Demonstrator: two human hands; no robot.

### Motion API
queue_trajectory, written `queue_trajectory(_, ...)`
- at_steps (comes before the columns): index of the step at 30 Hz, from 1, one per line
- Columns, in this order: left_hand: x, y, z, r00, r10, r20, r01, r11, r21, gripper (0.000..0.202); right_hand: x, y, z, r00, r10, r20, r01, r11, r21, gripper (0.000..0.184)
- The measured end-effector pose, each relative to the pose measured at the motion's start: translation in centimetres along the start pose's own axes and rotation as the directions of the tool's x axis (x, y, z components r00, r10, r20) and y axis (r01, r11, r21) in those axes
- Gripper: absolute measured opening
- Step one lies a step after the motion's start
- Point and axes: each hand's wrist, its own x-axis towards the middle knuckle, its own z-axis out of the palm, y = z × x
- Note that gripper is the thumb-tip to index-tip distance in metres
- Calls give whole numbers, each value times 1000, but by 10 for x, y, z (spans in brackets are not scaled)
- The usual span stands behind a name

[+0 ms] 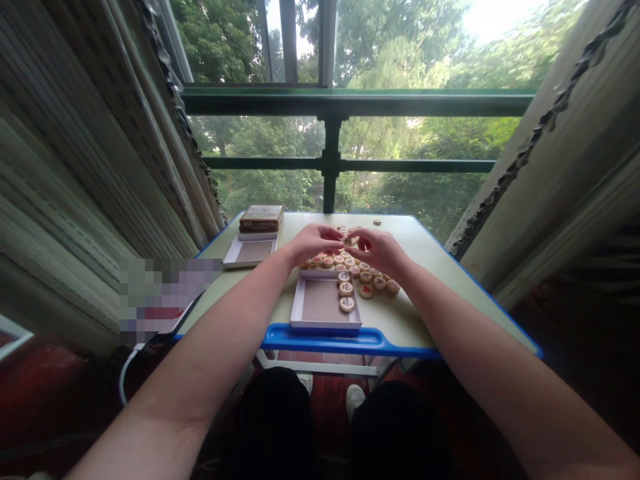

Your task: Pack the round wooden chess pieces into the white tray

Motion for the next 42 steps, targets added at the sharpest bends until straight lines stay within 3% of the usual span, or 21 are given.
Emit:
queue_trajectory(14, -1, 2, 1, 1000, -24, 13, 24, 999, 31, 36, 0, 4, -1, 1000, -16, 9, 15, 1000, 22, 26)
queue_trajectory(18, 0, 1, 2, 1000, -23, 21, 20, 990, 141, 31, -1, 7, -1, 1000, 8, 29, -10, 998, 58, 28)
queue_trajectory(22, -4, 4, 1, 1000, 21, -8, -14, 879, 477, 13, -1, 8, -5, 999, 43, 26, -44, 998, 35, 26)
queue_trajectory(25, -8, 9, 0, 994, -18, 111, -58, 767, 640, 13, -1, 7, -8, 998, 64, 19, -64, 998, 27, 23)
queue_trajectory(28, -12, 14, -1, 962, -91, 258, -124, 698, 706, 18, -1, 8, -7, 998, 64, 23, -65, 997, 30, 24)
queue_trajectory(31, -14, 18, 0, 929, -171, 328, -153, 629, 762, 20, -1, 9, -4, 998, 49, 49, -51, 998, 38, 27)
queue_trajectory(36, -16, 20, 2, 934, -198, 296, -142, 556, 819, 19, 0, 6, -8, 996, 46, 73, -49, 998, 43, 26)
queue_trajectory(42, -14, 17, 0, 953, -177, 246, -118, 531, 839, 16, -1, 4, -10, 996, 40, 85, -41, 999, 10, 26)
